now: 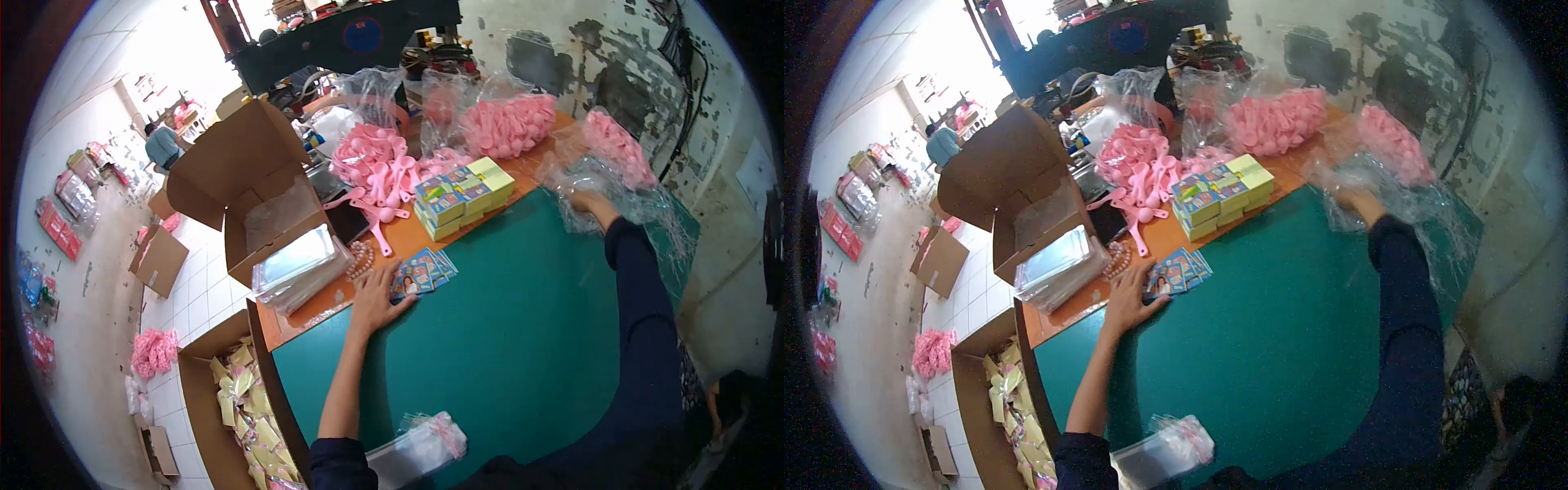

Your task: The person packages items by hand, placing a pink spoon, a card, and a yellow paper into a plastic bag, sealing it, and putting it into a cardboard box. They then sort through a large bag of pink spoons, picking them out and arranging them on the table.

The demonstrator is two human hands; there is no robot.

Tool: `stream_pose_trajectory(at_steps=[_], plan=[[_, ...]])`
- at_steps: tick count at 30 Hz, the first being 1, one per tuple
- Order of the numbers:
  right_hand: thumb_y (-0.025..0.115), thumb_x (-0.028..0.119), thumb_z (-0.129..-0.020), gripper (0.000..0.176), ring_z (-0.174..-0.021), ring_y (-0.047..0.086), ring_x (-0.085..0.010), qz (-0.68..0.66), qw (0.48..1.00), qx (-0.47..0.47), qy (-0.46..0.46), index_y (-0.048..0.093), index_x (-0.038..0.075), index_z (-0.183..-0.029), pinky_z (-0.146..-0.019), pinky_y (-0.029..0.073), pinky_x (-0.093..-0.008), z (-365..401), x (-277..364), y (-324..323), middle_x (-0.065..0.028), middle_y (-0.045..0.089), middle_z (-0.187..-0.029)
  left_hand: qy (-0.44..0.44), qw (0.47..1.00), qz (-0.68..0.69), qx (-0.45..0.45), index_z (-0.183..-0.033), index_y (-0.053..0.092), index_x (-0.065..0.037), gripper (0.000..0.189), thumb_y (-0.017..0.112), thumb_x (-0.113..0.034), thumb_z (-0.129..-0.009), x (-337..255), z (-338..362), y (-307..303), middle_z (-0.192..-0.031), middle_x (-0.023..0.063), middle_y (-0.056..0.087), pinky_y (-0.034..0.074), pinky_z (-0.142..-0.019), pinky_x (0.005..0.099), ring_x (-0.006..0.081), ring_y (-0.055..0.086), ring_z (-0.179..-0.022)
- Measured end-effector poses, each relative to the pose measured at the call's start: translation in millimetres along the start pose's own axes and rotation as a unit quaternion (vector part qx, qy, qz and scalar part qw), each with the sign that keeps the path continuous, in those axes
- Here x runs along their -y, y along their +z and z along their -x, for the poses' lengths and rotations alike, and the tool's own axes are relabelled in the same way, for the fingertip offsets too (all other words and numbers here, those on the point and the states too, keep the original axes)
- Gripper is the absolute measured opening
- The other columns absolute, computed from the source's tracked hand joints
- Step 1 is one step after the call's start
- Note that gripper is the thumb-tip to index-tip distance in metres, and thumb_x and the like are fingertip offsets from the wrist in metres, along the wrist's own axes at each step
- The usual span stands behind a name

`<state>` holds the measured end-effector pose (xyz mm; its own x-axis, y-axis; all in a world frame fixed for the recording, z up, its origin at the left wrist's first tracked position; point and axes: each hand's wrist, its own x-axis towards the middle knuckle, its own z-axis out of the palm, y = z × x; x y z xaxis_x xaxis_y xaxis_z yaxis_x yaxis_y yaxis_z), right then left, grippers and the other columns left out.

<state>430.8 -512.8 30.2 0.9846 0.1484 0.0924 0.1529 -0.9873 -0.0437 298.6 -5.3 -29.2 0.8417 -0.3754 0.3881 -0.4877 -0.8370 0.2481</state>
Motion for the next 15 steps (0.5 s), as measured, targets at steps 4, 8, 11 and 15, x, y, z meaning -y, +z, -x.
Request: stream_pose_trajectory(at_steps=[4,8,11,15], plan=[[0.04,0.017,-0.087,0.034,-0.099,0.055,-0.0356,0.07,0.977,-0.186,-0.076,0.05,0.003,-0.116,-0.086,0.042,-0.044,-33,-98,125,-0.0216,0.057,-0.11,-0.023,0.999,0.015,0.031,-0.132,0.037,-0.013,0.074,0.062,-0.052,-0.074,-3,-3,-8,-0.126,0.0122,0.046,0.028,-0.099,0.0453,0.0291,0.041,-0.12],[0.044,0.01,-0.085,0.037,-0.11,0.047,-0.0359,-0.054,0.994,-0.087,0.033,0.043,0.001,-0.122,-0.092,0.039,-0.039,1,-17,57,-0.0214,0.051,-0.114,-0.016,0.999,0.022,0.03,-0.13,0.04,-0.012,0.072,0.063,-0.05,-0.073,-6,-4,-7,-0.126,0.012,0.046,0.028,-0.099,0.0435,0.0287,0.04,-0.121],[0.046,0.006,-0.081,0.036,-0.099,0.051,-0.0377,-0.091,0.989,-0.121,-0.004,0.046,-0.004,-0.115,-0.085,0.042,-0.0408,0,-10,55,-0.0229,0.056,-0.101,-0.019,0.999,0.013,0.038,-0.129,0.04,-0.011,0.072,0.063,-0.049,-0.073,-8,-4,-9,-0.128,0.0113,0.045,0.029,-0.098,0.0436,0.0282,0.04,-0.121],[0.047,-0.002,-0.075,0.039,-0.089,0.054,-0.0421,-0.024,1.0,-0.009,-0.002,0.046,-0.008,-0.113,-0.083,0.042,-0.0437,6,-12,68,-0.0254,0.057,-0.097,-0.011,1.0,-0.002,0.025,-0.129,0.041,-0.012,0.07,0.063,-0.049,-0.073,-7,-5,-9,-0.125,0.0078,0.046,0.031,-0.096,0.0424,0.0257,0.043,-0.117]])
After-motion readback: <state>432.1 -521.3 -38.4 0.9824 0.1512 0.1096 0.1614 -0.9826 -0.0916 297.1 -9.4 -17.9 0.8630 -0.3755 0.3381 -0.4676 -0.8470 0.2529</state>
